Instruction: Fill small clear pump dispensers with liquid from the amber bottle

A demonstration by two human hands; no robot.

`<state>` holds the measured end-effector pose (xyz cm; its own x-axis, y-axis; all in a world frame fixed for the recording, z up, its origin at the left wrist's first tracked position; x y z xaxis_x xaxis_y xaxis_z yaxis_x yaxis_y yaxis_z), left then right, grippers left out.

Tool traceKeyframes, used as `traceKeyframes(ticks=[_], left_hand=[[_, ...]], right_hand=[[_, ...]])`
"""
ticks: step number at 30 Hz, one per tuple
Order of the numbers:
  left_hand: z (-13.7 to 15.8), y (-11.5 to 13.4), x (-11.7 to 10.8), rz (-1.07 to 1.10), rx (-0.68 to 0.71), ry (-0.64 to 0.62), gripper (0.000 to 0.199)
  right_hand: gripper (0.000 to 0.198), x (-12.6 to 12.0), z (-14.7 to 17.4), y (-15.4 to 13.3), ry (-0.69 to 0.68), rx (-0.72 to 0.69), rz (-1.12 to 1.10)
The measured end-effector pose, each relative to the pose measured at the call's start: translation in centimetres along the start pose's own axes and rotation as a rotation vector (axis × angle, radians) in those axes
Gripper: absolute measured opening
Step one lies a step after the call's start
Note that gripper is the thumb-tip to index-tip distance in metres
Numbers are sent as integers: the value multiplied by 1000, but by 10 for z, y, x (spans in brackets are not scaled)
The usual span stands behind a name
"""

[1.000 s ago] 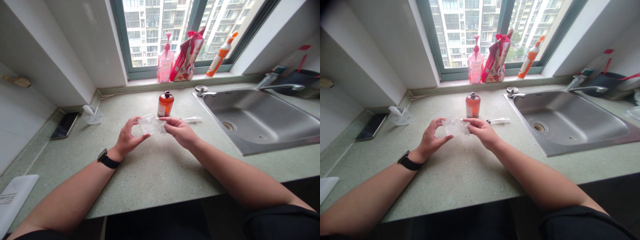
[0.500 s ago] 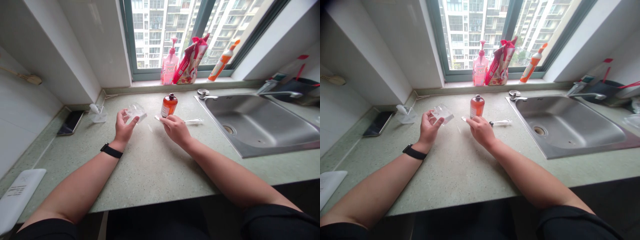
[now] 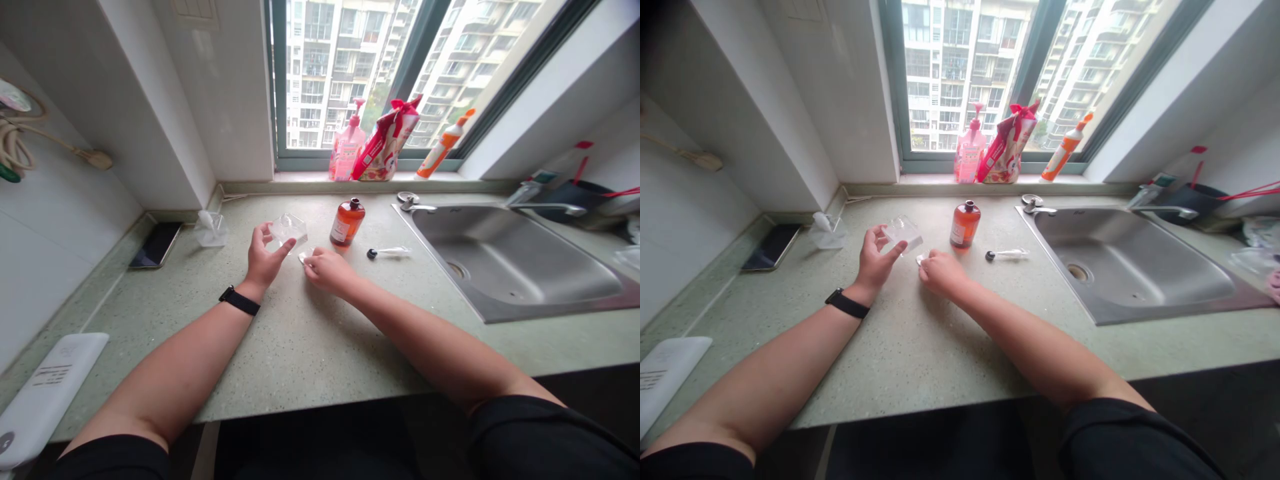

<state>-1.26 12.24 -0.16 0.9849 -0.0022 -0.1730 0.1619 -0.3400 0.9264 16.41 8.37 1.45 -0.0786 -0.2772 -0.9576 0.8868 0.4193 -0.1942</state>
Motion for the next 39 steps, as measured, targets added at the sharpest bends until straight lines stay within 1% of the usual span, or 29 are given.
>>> traceKeyframes(ticks=[4, 8, 9, 12, 14, 15, 16, 18, 20, 21, 23, 24, 25, 27, 29, 31, 34, 36, 39], left_hand=[[2, 6, 3, -44, 6, -38, 78], [3, 13, 6, -84, 44, -75, 76], [4, 14, 6, -91, 52, -83, 76], [6, 16, 9, -101, 61, -110, 77], [8, 19, 11, -109, 56, -139, 78], [9, 20, 13, -117, 54, -157, 79], [11, 23, 15, -127, 54, -177, 80], [14, 27, 19, -147, 60, -216, 80], [17, 32, 24, -168, 72, -251, 79], [18, 34, 26, -180, 77, -267, 79], [20, 36, 29, -213, 81, -295, 78], [20, 37, 30, -233, 78, -307, 77], [20, 37, 31, -252, 72, -318, 77], [21, 36, 31, -281, 50, -332, 75], [20, 35, 29, -308, 22, -333, 73], [21, 34, 28, -352, -10, -335, 70], [21, 34, 29, -434, -44, -354, 68], [22, 34, 30, -462, -45, -375, 66], [22, 34, 31, -465, -31, -385, 64]], right_hand=[[33, -3, -5, 9, -48, -18, -44], [23, -3, -3, 8, -80, -46, -69], [22, -3, 0, 5, -82, -57, -71], [25, -5, 16, -2, -75, -106, -83], [25, -15, 30, 3, -24, -168, -140], [25, -24, 38, 13, 34, -181, -191], [27, -33, 46, 30, 104, -155, -233], [27, -50, 60, 76, 208, -33, -277], [27, -59, 75, 128, 259, 143, -242], [27, -61, 81, 152, 263, 217, -222], [21, -59, 89, 189, 218, 282, -184], [22, -57, 92, 204, 188, 308, -173], [29, -52, 94, 217, 151, 338, -169], [44, -43, 95, 232, 70, 366, -162], [51, -35, 93, 238, 9, 371, -155], [48, -28, 90, 240, -33, 382, -138], [37, -23, 85, 241, -65, 405, -101], [31, -23, 83, 242, -44, 407, -93], [24, -27, 83, 244, 32, 388, -94]])
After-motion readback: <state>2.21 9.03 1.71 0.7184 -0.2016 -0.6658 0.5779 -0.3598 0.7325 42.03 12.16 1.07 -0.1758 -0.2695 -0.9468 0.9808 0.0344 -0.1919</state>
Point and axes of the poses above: each hand's wrist, its own z-axis away from the middle knuckle, its own x-axis out of the palm, y = z × x, the point moved 8 cm from there along -z, towards the middle knuckle, and after that the axes turned 14 degrees about -y, right-handed, at the moved point
